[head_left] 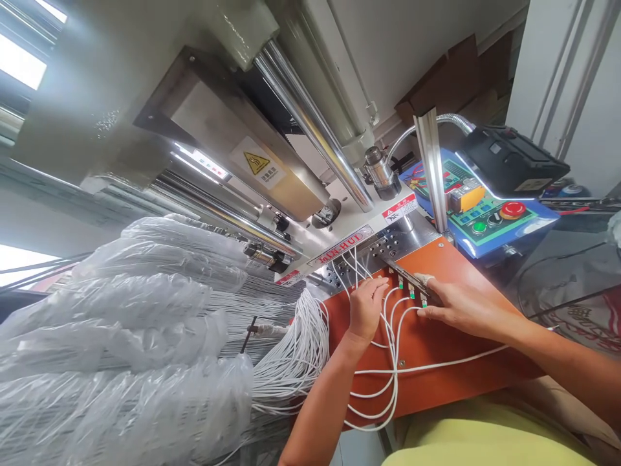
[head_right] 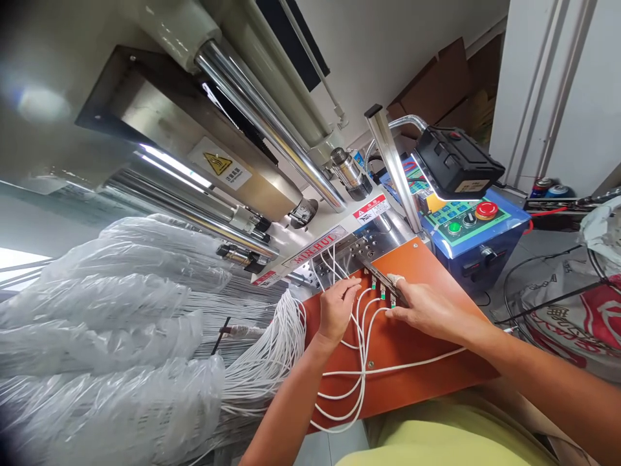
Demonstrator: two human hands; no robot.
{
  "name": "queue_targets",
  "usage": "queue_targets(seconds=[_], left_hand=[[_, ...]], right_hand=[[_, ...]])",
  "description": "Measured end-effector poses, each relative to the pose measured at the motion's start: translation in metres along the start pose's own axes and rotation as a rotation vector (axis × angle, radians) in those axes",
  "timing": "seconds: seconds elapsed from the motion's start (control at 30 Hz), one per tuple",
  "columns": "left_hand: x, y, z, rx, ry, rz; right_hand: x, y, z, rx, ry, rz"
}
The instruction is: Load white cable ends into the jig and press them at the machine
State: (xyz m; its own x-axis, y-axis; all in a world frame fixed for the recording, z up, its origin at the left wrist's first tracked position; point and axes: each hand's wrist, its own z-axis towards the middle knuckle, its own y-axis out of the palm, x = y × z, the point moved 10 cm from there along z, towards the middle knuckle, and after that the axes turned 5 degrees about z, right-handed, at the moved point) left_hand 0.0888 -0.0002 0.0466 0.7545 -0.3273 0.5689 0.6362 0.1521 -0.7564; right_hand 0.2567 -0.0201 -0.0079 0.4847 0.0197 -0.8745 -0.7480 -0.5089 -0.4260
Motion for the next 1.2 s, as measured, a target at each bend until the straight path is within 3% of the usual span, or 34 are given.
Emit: queue_targets(seconds=[0.1,0.3,0.5,1.0,1.2], left_hand=[[0.002,0.002,0.007,0.021,0.083,0.023],[-0.012,0.022,0.007,-0.041,0.089,0.007],[-0.009,0.027,0.007,-0.019,0.204,0.000],[-0.013,0.024,0.010,0.014,0.093,-0.075],[-0.023,0.031,0.010,-0.004,-0.020,-0.161]], right_hand=[[0.000,-0.001,0.000,0.004,0.002,0.019],[0.002,-0.003,0.001,0.028,-0.026,0.042],[-0.001,-0.005,0.001,0.022,-0.032,0.033],[-0.008,-0.008,0.000,0.005,-0.044,0.072],[-0.004,-0.004,0.003,-0.065,-0.055,0.166]])
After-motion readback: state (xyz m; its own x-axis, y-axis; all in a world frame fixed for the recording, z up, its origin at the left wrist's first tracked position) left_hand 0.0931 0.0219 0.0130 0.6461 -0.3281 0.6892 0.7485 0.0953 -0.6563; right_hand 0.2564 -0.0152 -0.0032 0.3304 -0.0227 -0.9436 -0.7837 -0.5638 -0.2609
